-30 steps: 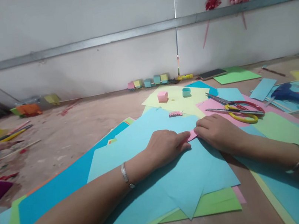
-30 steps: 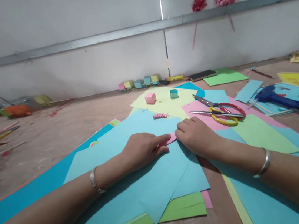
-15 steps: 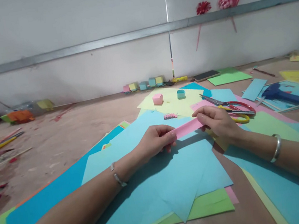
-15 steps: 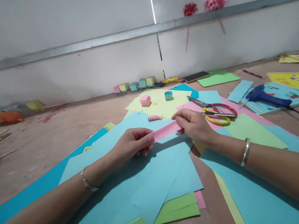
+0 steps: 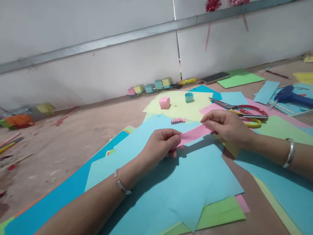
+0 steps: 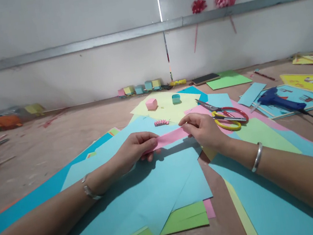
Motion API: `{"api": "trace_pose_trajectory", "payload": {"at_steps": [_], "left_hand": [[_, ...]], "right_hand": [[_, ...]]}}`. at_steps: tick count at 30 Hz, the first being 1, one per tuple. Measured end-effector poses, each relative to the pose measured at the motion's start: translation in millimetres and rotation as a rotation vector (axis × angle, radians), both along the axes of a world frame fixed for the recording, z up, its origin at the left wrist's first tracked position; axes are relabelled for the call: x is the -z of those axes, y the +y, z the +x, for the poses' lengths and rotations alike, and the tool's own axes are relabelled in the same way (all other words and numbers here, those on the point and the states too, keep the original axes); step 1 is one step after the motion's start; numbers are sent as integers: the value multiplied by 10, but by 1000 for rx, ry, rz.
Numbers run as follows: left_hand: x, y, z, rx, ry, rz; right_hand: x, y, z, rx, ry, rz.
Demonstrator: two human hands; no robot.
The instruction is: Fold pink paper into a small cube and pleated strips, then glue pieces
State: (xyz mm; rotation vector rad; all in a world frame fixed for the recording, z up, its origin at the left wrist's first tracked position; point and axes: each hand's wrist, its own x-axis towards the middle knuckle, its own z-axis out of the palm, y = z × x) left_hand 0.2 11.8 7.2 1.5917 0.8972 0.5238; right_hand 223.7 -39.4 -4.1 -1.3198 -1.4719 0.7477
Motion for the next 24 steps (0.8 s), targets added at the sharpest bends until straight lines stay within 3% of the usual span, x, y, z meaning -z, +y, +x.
{"api": "trace_pose_trajectory", "payload": {"at_steps": [3, 6, 10, 13, 16, 20, 24], "left_hand": [[5, 21, -5, -26, 59, 154], [-31, 4, -20, -16, 179, 423], [-118, -168, -18, 32, 217, 775], [-162, -309, 2, 164, 216, 773], [-176, -300, 5, 236, 277, 662], [-137, -49, -39, 86, 336, 659], [-32, 165, -95, -237, 276, 937]], "right_hand": [[9, 14, 5, -8, -9, 24], [-4, -34, -31, -20, -104, 99], [-55, -211, -182, -145, -236, 210], [-84, -320, -281, -256, -294, 283], [-78, -289, -264, -227, -233, 248], [-45, -91, -106, 22, 120, 82], [-45, 21, -9, 169, 281, 34]]}}
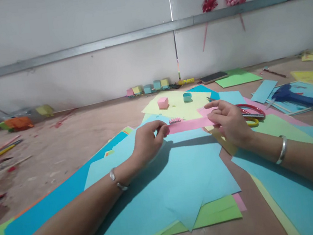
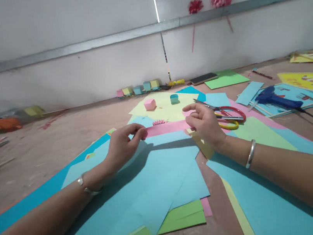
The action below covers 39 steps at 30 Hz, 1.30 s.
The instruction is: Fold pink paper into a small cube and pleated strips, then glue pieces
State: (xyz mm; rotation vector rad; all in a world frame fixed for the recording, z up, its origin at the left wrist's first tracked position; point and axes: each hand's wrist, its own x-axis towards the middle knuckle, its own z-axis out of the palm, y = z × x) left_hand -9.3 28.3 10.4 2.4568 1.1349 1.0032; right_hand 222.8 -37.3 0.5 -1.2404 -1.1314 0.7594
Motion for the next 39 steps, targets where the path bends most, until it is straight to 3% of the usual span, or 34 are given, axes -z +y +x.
{"api": "trace_pose_trajectory", "payload": {"at_steps": [2, 4, 8, 17, 19, 22, 25, 39], "left_hand": [[49, 14, -12, -44, -53, 225], [88, -28, -7, 0, -42, 414], [143, -163, 31, 170, 97, 580], [120, -142, 30, 180, 204, 420], [127, -126, 27, 176, 222, 383], [158, -109, 32, 171, 219, 330], [184, -99, 37, 182, 194, 292], [181, -121, 35, 211, 192, 267]], "right_hand": [[-9, -1, -4, 9, -13, 8], [-17, -21, -30, 1, -29, 10], [-7, -62, -92, -39, -50, 7], [95, -17, -16, -113, -150, -58], [79, -9, -6, -150, -315, -17], [57, -18, -11, -161, -647, 178], [69, -37, -25, -193, -804, 267], [117, -73, -57, -239, -979, 261]]}}
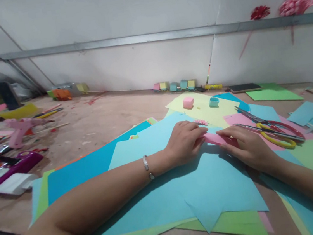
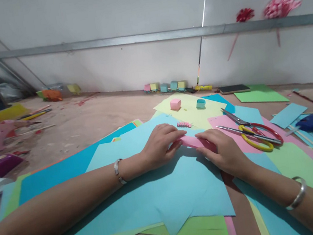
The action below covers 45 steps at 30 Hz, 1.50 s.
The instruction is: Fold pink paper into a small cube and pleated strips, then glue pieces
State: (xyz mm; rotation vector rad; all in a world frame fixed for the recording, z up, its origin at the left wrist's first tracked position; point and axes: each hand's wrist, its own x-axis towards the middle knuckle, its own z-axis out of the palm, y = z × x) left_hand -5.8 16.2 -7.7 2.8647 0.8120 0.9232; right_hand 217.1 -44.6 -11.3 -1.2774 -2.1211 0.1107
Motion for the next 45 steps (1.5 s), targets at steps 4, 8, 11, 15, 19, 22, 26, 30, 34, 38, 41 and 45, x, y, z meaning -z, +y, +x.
{"api": "trace_pose_trajectory", "payload": {"at_steps": [4, 8, 11, 15, 19, 22, 26, 30, 34, 38, 41, 45], "left_hand": [[-9, -18, -7, -5, 38, 23], [2, -21, 3, -24, 45, 90], [30, -7, 10, -19, 80, 135], [55, 15, 7, -5, 145, 198], [51, 10, 1, 11, 198, 235], [47, 4, 3, -15, 203, 228], [54, 13, 11, 13, 180, 197], [57, 20, 15, 34, 161, 162], [35, 14, 10, 20, 172, 109], [-3, -7, 12, 16, 190, 69], [-30, -31, 20, 43, 203, 39], [-62, -57, 19, 74, 215, -13]], "right_hand": [[13, 7, 3, 3, 20, 1], [4, -8, -9, -7, 26, -8], [-7, -29, -21, -18, 16, -12], [-19, -45, -29, -44, 16, -19], [-15, -43, -27, -47, 30, -11], [1, -34, -27, -68, 10, -3], [17, -27, -28, -72, 3, 1], [10, -28, -23, -60, 28, -5], [-14, -25, -15, -33, 67, -6], [-37, -21, -18, -16, 146, -37], [-50, -29, -29, -11, 211, -49], [-60, -41, -41, 3, 262, -55]]}}
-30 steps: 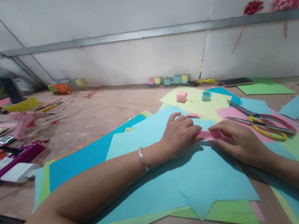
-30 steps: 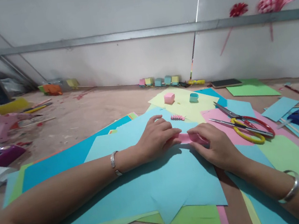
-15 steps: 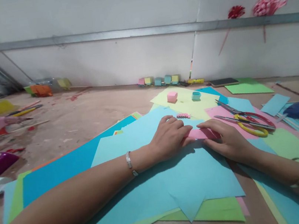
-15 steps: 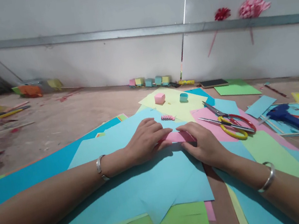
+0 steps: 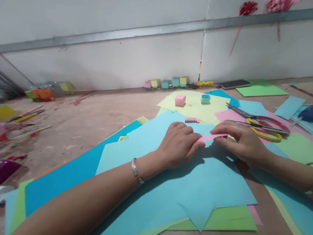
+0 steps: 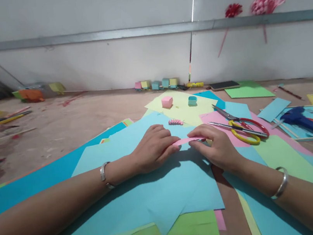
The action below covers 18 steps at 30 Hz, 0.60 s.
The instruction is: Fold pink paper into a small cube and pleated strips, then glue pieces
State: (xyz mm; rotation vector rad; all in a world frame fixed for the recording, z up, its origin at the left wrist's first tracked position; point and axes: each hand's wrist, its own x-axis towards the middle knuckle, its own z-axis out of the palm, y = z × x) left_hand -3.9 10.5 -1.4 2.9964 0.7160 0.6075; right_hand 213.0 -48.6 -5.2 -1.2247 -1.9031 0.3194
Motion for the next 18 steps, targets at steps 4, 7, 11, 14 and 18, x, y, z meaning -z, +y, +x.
{"api": "trace_pose_trajectory", "payload": {"at_steps": [4, 7, 11, 14, 18], "left_hand": [[-29, -3, -16, 13, -15, -109], [-44, -3, -24, 21, -48, -181], [-61, -17, -19, 41, -47, -166], [-67, -25, -15, 53, -28, -159], [-65, -19, -18, 52, -27, -159]], "right_hand": [[-10, -9, -1, 0, 25, 5], [-35, -29, -16, 40, 85, -96], [-76, -67, -52, 72, 239, -268], [-90, -79, -62, 80, 280, -287], [-92, -79, -54, 100, 263, -279]]}}
